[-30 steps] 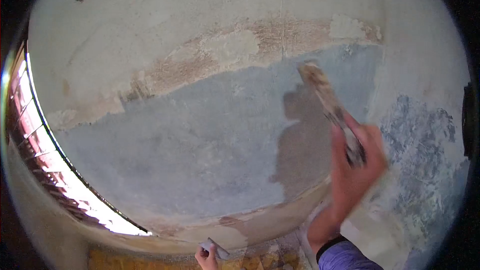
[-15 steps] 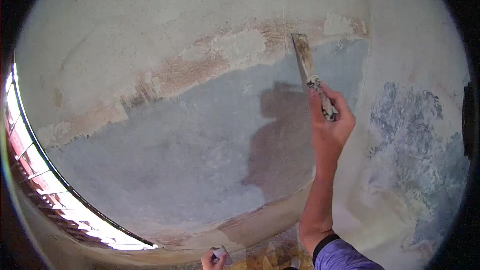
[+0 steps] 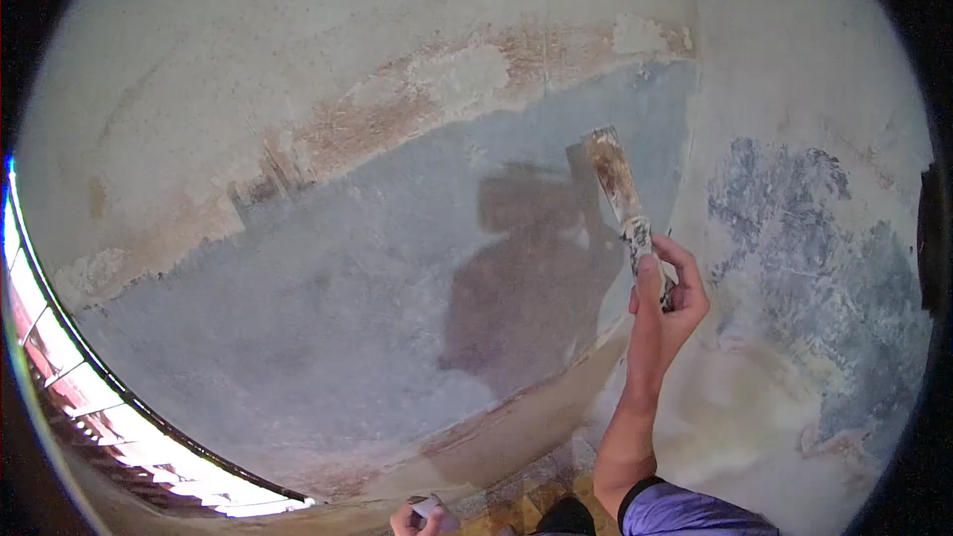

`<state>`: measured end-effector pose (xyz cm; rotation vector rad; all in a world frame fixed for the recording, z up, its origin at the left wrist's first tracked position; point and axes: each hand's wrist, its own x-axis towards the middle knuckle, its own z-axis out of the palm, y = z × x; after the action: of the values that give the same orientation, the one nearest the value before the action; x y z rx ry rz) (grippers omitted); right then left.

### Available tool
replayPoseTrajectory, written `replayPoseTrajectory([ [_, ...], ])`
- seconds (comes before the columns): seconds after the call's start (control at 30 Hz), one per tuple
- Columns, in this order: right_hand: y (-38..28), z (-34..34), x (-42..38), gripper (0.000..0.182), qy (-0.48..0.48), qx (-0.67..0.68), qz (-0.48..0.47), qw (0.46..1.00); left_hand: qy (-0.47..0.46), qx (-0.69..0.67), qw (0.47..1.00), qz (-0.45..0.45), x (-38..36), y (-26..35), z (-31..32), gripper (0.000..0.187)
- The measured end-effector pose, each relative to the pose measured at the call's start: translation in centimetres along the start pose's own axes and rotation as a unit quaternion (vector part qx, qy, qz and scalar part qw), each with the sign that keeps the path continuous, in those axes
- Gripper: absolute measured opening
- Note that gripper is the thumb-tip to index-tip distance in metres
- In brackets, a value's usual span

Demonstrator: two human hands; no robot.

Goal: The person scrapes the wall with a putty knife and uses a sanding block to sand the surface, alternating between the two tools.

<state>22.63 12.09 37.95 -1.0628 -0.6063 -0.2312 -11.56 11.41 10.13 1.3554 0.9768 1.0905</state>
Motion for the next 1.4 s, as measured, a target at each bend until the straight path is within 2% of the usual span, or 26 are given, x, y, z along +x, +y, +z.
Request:
replayPoseTrajectory([
  [0.03,0.4,-0.3,-0.1,0.024,0.008,-0.015,-0.034,0.999,-0.01,0.014,0.999,0.03,0.4,-4.3,-1.6,0.019],
  [0.13,1.6,-1.1,0.5,0.026,0.018,-0.062,-0.141,0.988,0.02,0.012,0.999,0.024,0.9,-2.2,-1.3,0.023],
  [0.17,1.9,-1.4,1.1,0.027,0.013,-0.079,-0.182,0.98,0.036,0.069,0.995,0.068,1.9,-6.4,-2.8,0.025],
  [0.23,2.5,-1.8,1.8,0.029,0.019,-0.115,-0.253,0.96,0.063,0.091,0.987,0.112,3.4,-6.7,-3.7,0.022],
  [0.3,3.1,-1.8,2.3,0.03,0.046,-0.148,-0.316,0.936,0.034,0.094,0.948,0.301,5.6,1.8,-2.8,0.011],
  [0.37,3.6,-1.4,2.6,0.027,0.018,-0.16,-0.315,0.935,0.103,-0.074,0.898,0.422,8.9,5.6,-0.5,0.031],
  [0.43,4.3,-0.9,2.7,0.027,-0.014,-0.167,-0.31,0.936,0.193,0.057,0.875,0.441,11.6,6.5,-1.9,0.039],
  [0.5,5.0,-0.2,2.9,0.027,-0.046,-0.166,-0.302,0.937,0.195,0.083,0.851,0.48,14.2,10.9,-0.7,0.038],
  [0.6,5.3,0.0,1.9,0.032,-0.103,-0.127,-0.226,0.96,0.153,0.312,0.769,0.536,17.2,13.6,-2.2,0.035],
  [0.63,5.4,-0.1,2.0,0.034,-0.108,-0.137,-0.247,0.953,0.168,0.352,0.737,0.552,18.3,14.5,-1.7,0.032],
  [0.7,5.5,-0.2,2.4,0.037,-0.121,-0.159,-0.289,0.936,0.198,0.426,0.667,0.578,20.1,15.8,-0.6,0.029],
  [0.8,2.7,2.0,3.7,0.038,-0.093,-0.19,-0.317,0.924,0.204,0.416,0.651,0.601,20.3,15.0,0.0,0.024],
  [0.9,-0.4,3.0,4.3,0.039,-0.105,-0.2,-0.284,0.932,0.234,0.368,0.661,0.611,20.6,14.1,-0.2,0.023],
  [1.0,-0.4,2.0,4.5,0.039,-0.105,-0.206,-0.298,0.926,0.198,0.406,0.676,0.583,20.5,12.9,-1.2,0.03],
  [1.1,0.1,3.4,5.0,0.04,-0.09,-0.217,-0.288,0.928,0.184,0.387,0.704,0.566,20.5,13.3,-0.9,0.024],
  [1.2,1.4,2.9,5.5,0.041,-0.088,-0.2,-0.328,0.919,0.212,0.413,0.672,0.578,20.7,12.7,-1.2,0.032],
  [1.3,0.8,3.1,5.7,0.042,-0.088,-0.214,-0.303,0.924,0.224,0.424,0.653,0.586,20.9,12.5,-1.0,0.031],
  [1.4,1.8,4.7,6.8,0.042,-0.081,-0.178,-0.266,0.944,0.225,0.419,0.656,0.586,20.3,13.6,-0.3,0.027],
])
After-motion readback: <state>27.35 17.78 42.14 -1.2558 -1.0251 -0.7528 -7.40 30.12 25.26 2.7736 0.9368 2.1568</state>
